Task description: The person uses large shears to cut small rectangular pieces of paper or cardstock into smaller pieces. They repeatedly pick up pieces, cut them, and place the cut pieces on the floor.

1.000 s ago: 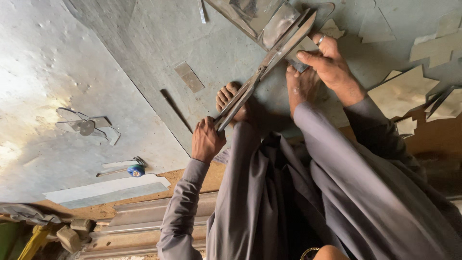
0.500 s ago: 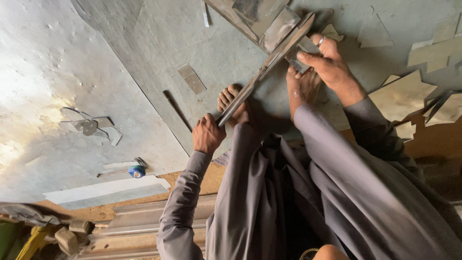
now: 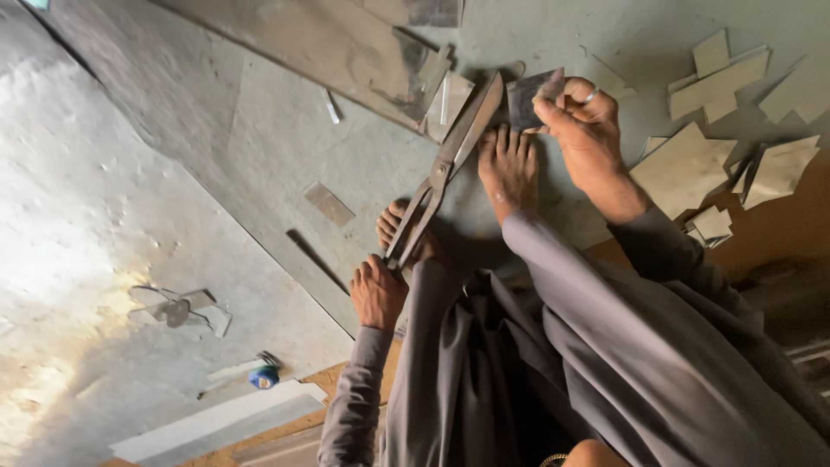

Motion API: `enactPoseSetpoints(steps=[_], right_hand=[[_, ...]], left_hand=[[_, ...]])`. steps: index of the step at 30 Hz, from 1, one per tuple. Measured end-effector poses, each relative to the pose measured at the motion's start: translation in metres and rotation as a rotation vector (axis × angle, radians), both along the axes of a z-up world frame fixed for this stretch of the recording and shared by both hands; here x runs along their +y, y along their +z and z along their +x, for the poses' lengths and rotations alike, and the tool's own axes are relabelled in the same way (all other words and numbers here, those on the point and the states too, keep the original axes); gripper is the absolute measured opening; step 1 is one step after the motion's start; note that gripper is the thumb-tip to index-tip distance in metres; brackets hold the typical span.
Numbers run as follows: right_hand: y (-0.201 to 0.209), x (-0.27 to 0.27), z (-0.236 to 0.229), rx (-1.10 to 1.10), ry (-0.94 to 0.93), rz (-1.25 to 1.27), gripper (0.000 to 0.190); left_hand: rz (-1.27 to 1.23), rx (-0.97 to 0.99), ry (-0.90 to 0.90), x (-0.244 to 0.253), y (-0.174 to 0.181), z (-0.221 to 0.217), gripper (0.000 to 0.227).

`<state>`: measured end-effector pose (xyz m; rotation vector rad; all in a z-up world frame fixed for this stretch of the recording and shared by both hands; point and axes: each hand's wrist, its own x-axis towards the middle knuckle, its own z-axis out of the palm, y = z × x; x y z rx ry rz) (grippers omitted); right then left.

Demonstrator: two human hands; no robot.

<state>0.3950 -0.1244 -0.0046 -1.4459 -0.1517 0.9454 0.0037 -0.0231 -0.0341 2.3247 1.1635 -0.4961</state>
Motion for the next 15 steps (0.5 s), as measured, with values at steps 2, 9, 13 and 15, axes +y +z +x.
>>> enactPoseSetpoints(steps=[2, 9, 13, 15], right_hand=[[0.0, 0.002, -0.002, 0.072, -0.067, 0.029, 0.006], [-0.001, 0.015, -0.012, 0.188, -0.169, 0.16, 0.008], [-0.001, 0.02, -0.015, 0.254, -0.23, 0.202, 0.011], [0.0, 0.022, -0.015, 0.291, -0.246, 0.183, 0.012]], left_hand=[[0.009, 0.011, -0.034, 0.003, -0.001, 0.004, 0.034], [-0.085, 0.051, -0.16, 0.022, -0.006, 0.021, 0.042], [-0.31, 0.089, -0.238, 0.055, -0.002, 0.035, 0.05], [-0.366, 0.148, -0.215, 0.074, -0.004, 0.052, 0.047]])
